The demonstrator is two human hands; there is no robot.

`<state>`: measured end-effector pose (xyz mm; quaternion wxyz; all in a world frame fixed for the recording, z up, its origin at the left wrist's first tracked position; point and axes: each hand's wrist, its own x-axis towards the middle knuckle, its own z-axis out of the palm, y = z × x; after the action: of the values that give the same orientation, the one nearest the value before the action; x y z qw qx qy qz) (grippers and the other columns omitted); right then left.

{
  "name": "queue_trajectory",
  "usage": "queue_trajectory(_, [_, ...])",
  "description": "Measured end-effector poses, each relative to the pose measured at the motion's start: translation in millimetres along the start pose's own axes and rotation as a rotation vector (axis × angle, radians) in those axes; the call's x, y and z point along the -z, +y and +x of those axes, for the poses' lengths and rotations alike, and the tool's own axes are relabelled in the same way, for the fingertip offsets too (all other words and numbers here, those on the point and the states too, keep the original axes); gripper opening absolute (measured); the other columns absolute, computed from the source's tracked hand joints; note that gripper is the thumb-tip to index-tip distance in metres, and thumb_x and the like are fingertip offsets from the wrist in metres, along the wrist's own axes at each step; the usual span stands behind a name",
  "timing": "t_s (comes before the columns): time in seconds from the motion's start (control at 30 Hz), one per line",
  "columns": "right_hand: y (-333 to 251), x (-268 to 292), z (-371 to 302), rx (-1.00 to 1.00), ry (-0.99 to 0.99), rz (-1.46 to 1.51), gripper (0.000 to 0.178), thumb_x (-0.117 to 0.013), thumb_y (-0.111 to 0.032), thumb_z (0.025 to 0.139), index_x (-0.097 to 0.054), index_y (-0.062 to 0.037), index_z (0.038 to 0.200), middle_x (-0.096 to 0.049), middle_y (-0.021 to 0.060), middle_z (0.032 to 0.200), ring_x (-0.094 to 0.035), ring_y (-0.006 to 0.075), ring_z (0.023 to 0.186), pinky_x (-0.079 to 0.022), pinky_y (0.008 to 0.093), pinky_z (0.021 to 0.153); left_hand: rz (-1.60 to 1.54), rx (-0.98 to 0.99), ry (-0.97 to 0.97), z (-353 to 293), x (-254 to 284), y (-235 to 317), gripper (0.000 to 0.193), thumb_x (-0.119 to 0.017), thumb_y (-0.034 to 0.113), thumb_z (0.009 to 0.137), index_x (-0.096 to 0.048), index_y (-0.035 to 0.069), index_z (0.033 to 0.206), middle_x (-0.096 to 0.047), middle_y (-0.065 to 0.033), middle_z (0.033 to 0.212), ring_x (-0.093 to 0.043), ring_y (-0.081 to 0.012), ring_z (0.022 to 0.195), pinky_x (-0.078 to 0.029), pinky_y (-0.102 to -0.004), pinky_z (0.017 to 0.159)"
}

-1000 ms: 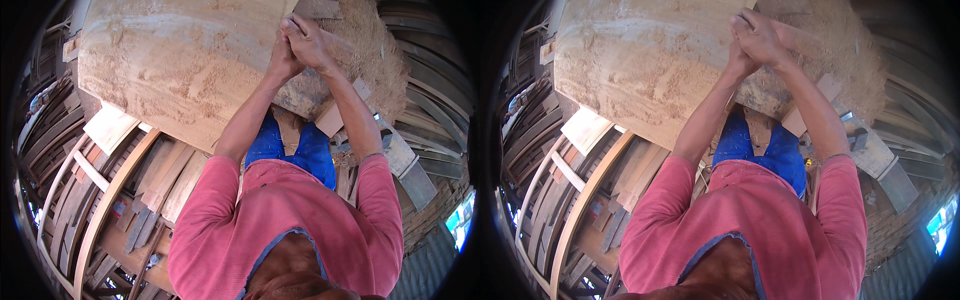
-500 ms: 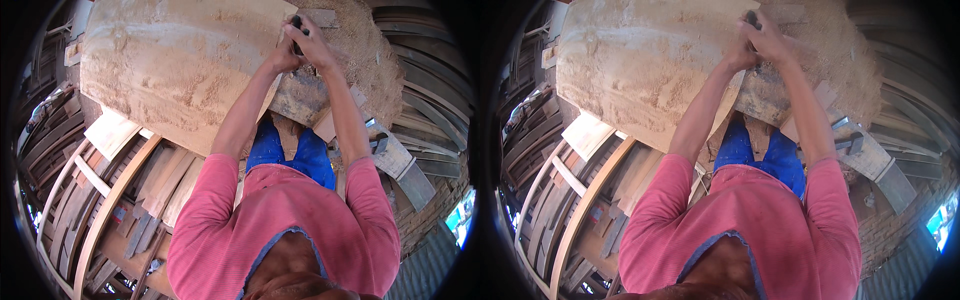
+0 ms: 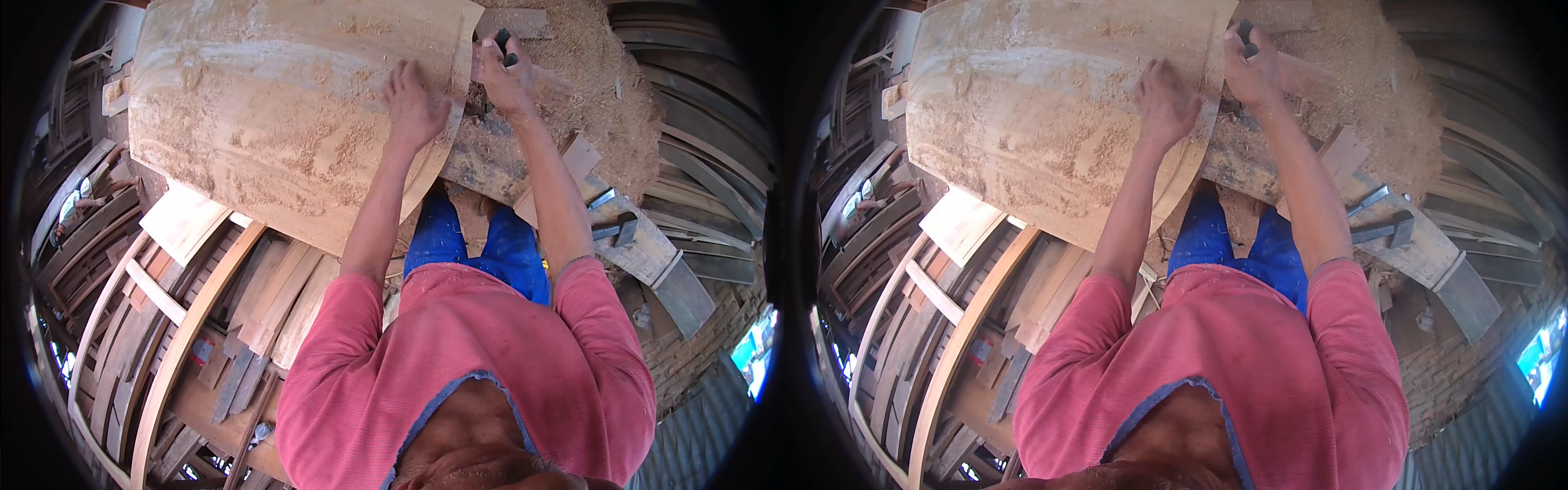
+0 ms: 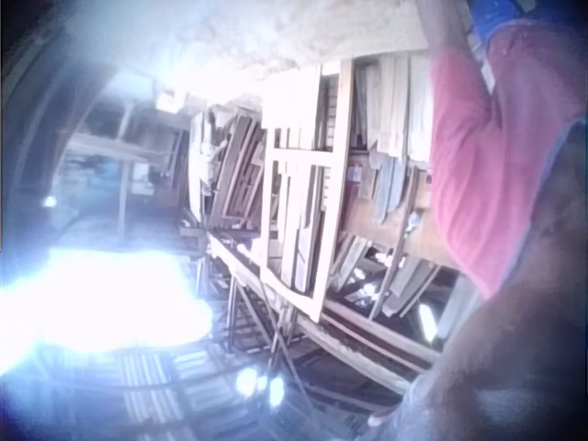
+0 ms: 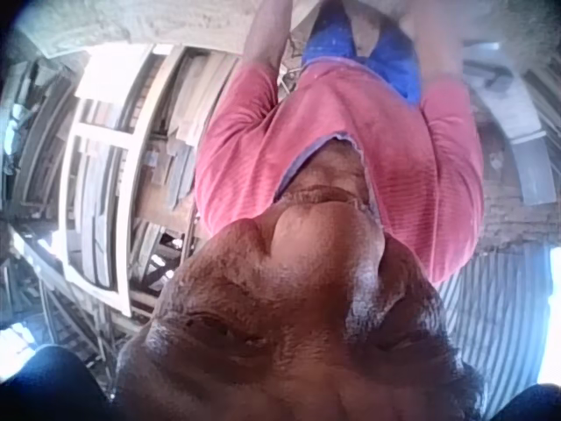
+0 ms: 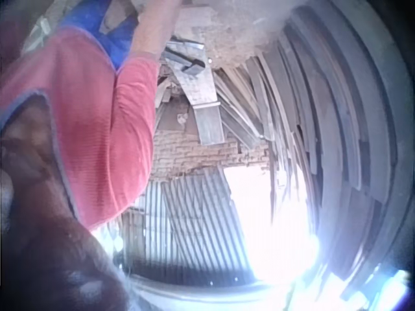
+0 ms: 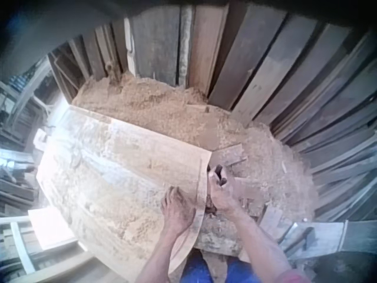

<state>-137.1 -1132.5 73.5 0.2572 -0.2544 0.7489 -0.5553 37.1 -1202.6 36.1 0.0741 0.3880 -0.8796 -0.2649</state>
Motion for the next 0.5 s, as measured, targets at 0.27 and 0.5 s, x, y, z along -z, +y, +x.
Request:
queue_trajectory(0.27, [44.2,-37.0,72.3,-0.292,-0.077,-0.222,0.028,-0.060,-0.030,0.096,-0.061,-0.0018,0.095,-0.062,0.0069,0.082,-0.057,0.0169,0.073,-0.047,0.0367,0.067,0.296,-0.092,0.142,-28.6,-7.3,-36.0,0.074,-0.057,0.043,0.087,-0.036,-0.004,0.140,-0.033,-0.0332,0.148,-0.027,-0.0491,0.138,-0.015,-0.0629,0.112])
queue_trajectory(0.5, [57.4,-20.7,69.1,-0.329,-0.188,0.225,0.032,-0.061,-0.035,0.097,-0.060,-0.0056,0.085,-0.060,0.0024,0.078,-0.057,0.0146,0.071,-0.046,0.0317,0.067,0.290,-0.128,0.201,-27.4,-10.7,-37.1,0.072,-0.057,0.042,0.086,-0.040,-0.005,0.137,-0.034,-0.0347,0.146,-0.030,-0.0506,0.135,-0.019,-0.0649,0.109])
